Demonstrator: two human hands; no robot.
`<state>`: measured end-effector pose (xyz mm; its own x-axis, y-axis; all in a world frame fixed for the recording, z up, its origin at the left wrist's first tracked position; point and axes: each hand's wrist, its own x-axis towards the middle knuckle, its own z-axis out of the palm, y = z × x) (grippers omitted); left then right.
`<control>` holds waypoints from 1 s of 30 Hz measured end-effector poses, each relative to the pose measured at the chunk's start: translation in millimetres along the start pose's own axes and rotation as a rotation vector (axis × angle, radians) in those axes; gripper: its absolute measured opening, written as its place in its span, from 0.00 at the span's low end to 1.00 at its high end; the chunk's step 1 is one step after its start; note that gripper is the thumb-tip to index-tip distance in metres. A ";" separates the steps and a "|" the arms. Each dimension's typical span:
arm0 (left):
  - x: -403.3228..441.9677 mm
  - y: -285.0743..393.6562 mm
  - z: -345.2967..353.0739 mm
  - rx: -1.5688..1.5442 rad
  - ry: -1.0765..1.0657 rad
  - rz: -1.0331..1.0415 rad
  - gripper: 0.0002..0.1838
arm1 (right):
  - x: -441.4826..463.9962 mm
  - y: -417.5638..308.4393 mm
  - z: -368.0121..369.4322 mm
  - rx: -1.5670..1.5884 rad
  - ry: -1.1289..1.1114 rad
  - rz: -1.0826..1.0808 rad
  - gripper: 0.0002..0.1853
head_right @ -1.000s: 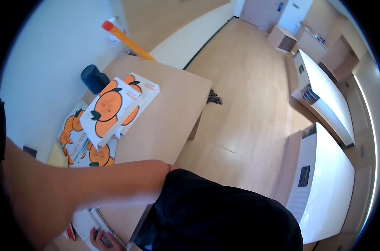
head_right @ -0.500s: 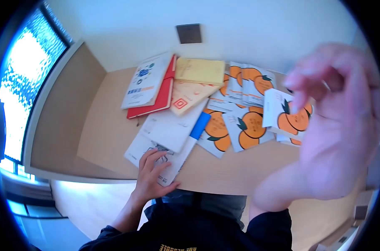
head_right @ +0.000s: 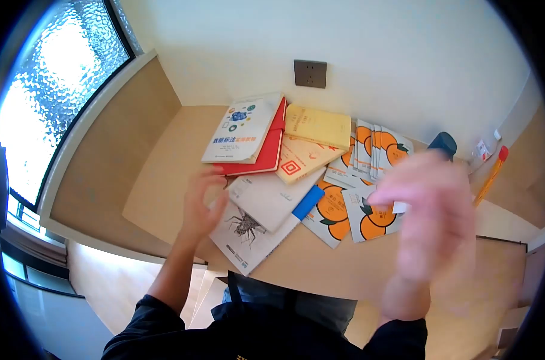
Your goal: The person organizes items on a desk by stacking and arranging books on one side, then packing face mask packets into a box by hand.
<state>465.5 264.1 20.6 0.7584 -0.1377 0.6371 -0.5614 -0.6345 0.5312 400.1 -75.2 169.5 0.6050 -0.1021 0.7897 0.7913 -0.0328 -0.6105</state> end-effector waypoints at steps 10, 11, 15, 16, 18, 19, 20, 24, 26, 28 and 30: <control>94.6 -112.7 31.8 0.339 -0.154 -0.700 0.31 | -88.7 155.3 -43.6 -0.609 -0.371 0.734 0.11; 94.4 -110.8 27.9 0.266 -0.172 -0.741 0.31 | -86.4 154.0 -46.0 -0.627 -0.345 0.724 0.11; 86.1 -111.2 28.4 -0.234 -0.143 -0.797 0.30 | -76.6 148.0 -38.1 -0.691 -0.369 0.748 0.11; 85.7 -113.0 28.5 -0.229 -0.136 -0.766 0.29 | -81.0 154.9 -39.4 -0.689 -0.388 0.745 0.11; 81.8 -115.0 28.0 -0.220 -0.117 -0.711 0.27 | -85.5 158.8 -38.2 -0.677 -0.408 0.737 0.10; 80.4 -116.7 27.3 -0.234 -0.106 -0.682 0.26 | -84.9 157.6 -37.0 -0.670 -0.407 0.728 0.10; 79.5 -118.6 27.1 -0.248 -0.096 -0.650 0.26 | -85.4 157.1 -36.3 -0.663 -0.403 0.719 0.10; 82.4 -92.9 25.5 -0.671 -0.048 -0.721 0.23 | -89.6 158.4 -39.5 -0.527 -0.321 0.834 0.12; 83.0 -41.6 22.0 -0.994 -0.133 -0.724 0.25 | -90.2 158.8 -39.3 -0.345 -0.258 0.926 0.16; 77.4 -24.2 27.3 -1.153 -0.333 -0.645 0.25 | -82.4 145.5 -30.8 -0.002 -0.178 1.074 0.20; 73.6 -32.7 41.2 -1.031 -0.616 -0.453 0.22 | -82.5 142.7 -26.0 0.244 -0.122 1.157 0.22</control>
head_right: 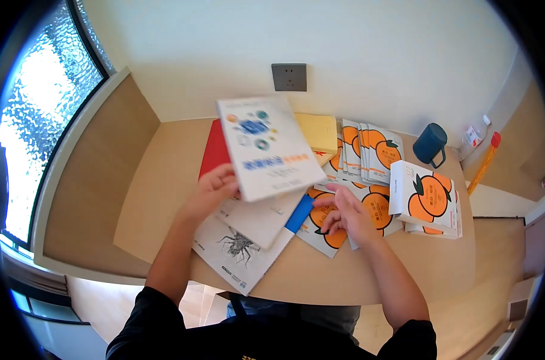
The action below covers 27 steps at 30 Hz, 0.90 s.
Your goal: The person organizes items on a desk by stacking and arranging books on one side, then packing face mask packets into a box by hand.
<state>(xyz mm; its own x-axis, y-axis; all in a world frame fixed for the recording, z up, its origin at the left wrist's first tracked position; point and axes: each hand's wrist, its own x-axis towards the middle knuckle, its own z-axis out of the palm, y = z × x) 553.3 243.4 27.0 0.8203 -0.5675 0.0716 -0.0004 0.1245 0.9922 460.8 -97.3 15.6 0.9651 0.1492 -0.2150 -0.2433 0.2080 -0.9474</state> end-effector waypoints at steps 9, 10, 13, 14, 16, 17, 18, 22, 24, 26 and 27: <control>-5.0 -5.8 -42.7 0.779 0.752 -0.030 0.18 | 9.8 15.5 -11.8 0.273 0.174 0.047 0.21; -6.9 -11.1 -56.0 0.817 0.793 -0.104 0.19 | 9.9 15.6 -11.8 0.293 0.181 0.044 0.20; -8.8 -21.4 -76.8 0.728 0.788 -0.275 0.23 | 11.3 16.8 -11.5 0.351 0.158 0.067 0.19; -5.6 -24.7 -79.4 0.565 0.700 -0.287 0.24 | 12.3 17.4 -11.2 0.370 0.141 0.080 0.19; -4.7 -23.4 -74.2 0.284 0.601 -0.299 0.26 | 15.0 21.3 -12.3 0.396 0.100 0.064 0.19; -4.2 -23.3 -70.0 0.164 0.589 -0.301 0.26 | 15.5 22.4 -12.5 0.408 0.081 0.055 0.19; -4.0 -21.9 -67.8 0.045 0.574 -0.300 0.25 | 15.1 21.5 -11.5 0.402 0.077 0.049 0.19; -4.4 -21.5 -85.5 -0.130 0.664 -0.221 0.24 | 9.6 13.3 -6.6 0.390 0.054 0.039 0.19; -9.8 -23.2 -112.9 -0.151 0.702 -0.118 0.23 | 5.7 11.1 -7.7 0.384 0.038 0.035 0.19; -16.5 -16.4 -118.1 -0.151 0.891 0.072 0.26 | 3.5 10.6 -9.6 0.388 0.020 0.022 0.19; -18.0 -39.9 -159.3 0.006 1.033 0.165 0.25 | 2.8 10.1 -10.6 0.388 0.015 0.025 0.19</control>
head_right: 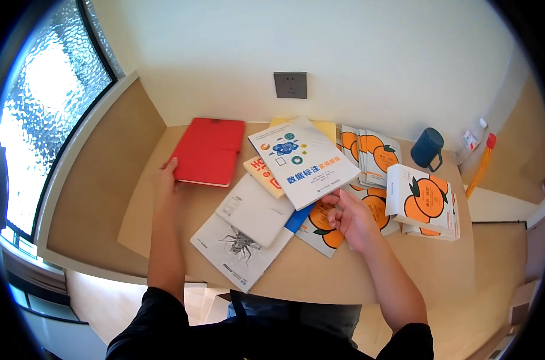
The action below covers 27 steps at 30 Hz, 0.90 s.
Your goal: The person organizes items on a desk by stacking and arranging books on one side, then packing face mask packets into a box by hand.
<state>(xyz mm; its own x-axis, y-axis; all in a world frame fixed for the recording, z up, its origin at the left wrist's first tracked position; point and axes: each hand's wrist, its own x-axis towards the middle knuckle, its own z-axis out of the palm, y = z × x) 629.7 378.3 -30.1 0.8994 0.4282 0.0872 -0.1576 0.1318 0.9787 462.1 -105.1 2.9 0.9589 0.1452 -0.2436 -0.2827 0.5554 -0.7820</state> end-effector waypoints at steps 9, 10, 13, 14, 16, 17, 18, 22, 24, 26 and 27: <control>-2.8 -10.5 -14.8 0.968 0.173 0.464 0.16 | 3.8 1.9 -10.0 -0.030 -0.076 0.080 0.21; -15.1 -4.1 -1.0 0.955 0.115 0.504 0.15 | 4.3 2.1 -8.7 -0.034 -0.070 0.083 0.21; -52.3 17.9 34.8 0.839 -0.100 0.474 0.15 | 4.8 1.9 0.2 -0.039 -0.006 0.043 0.19; -67.5 25.0 41.4 0.753 -0.195 0.362 0.15 | 4.6 0.5 4.9 -0.037 0.042 0.002 0.18; -109.3 43.9 57.1 0.687 -0.329 0.203 0.16 | 5.5 -4.3 3.0 -0.014 0.127 -0.049 0.17; -130.2 49.0 60.2 0.710 -0.369 0.157 0.18 | 9.4 -5.5 -4.0 0.007 0.163 -0.059 0.16; -141.1 32.6 51.8 0.666 -0.481 0.162 0.21 | 14.1 -6.2 -9.1 0.030 0.197 -0.069 0.15; -208.8 37.4 62.1 0.880 -0.671 0.463 0.32 | 43.0 -7.1 -9.6 -0.039 0.324 -0.076 0.13; -209.4 43.4 57.8 0.841 -0.712 0.381 0.34 | 50.6 -2.2 -6.0 -0.100 0.314 -0.113 0.12; -208.5 47.7 52.2 0.808 -0.734 0.354 0.35 | 40.9 -7.6 3.2 -0.100 0.373 -0.145 0.09; -209.6 44.2 49.5 0.791 -0.740 0.365 0.35 | 33.3 -12.8 3.8 -0.112 0.386 -0.172 0.09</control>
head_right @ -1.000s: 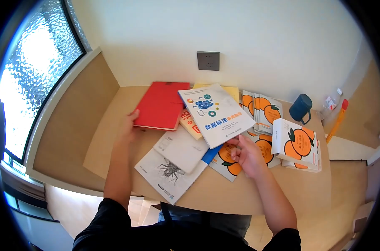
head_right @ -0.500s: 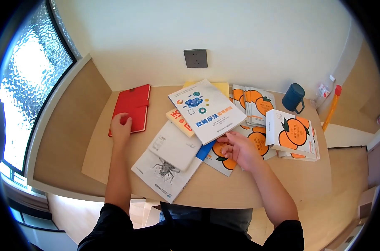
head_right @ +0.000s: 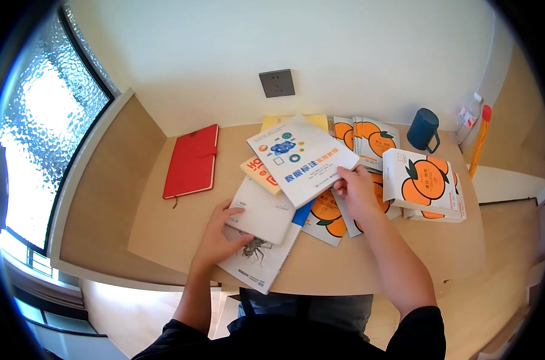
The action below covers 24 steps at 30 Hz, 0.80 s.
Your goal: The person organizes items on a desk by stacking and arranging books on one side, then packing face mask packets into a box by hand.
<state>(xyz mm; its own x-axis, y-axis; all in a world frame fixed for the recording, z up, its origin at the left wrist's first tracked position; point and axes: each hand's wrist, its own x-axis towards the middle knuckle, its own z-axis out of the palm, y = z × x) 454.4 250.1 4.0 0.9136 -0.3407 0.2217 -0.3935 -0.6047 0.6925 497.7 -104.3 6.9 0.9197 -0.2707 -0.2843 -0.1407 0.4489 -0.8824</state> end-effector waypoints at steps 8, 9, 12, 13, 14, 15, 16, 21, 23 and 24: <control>-10.2 9.5 7.7 0.132 0.082 0.020 0.37 | -64.0 -6.5 -52.3 0.117 0.136 -0.342 0.13; -10.4 9.2 7.8 0.140 0.082 0.012 0.37 | -75.8 -1.6 -48.3 0.110 0.158 -0.244 0.13; -7.1 9.7 8.6 0.088 0.074 -0.026 0.37 | -105.1 19.0 -34.7 0.024 0.133 -0.004 0.14; -6.7 10.5 8.7 0.060 0.072 -0.038 0.37 | -111.3 27.0 -37.7 -0.047 0.061 0.045 0.14; -6.8 11.0 9.2 0.064 0.080 -0.010 0.36 | -113.9 30.6 -38.8 -0.114 -0.012 0.089 0.14; -6.9 11.8 8.5 0.068 0.089 0.020 0.35 | -115.2 28.5 -37.5 -0.218 -0.113 0.133 0.13; -6.2 14.0 7.8 0.072 0.099 0.052 0.35 | -116.9 24.5 -36.5 -0.322 -0.213 0.175 0.13; 35.2 51.0 -1.6 0.262 0.100 0.245 0.35 | -116.9 2.1 3.8 -0.564 -0.390 0.001 0.12; 66.1 58.9 -3.1 0.347 0.076 0.299 0.34 | -102.3 -4.4 21.0 -0.625 -0.391 -0.124 0.11; 83.9 54.3 -0.6 0.361 0.047 0.310 0.34 | -89.4 0.2 27.1 -0.641 -0.390 -0.227 0.11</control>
<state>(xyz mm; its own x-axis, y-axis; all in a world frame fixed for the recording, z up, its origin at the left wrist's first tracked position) 509.8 189.2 60.7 0.7480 -0.5168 0.4164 -0.6509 -0.6941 0.3076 425.4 -56.9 42.3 0.9969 0.0753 -0.0240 -0.0091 -0.1933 -0.9811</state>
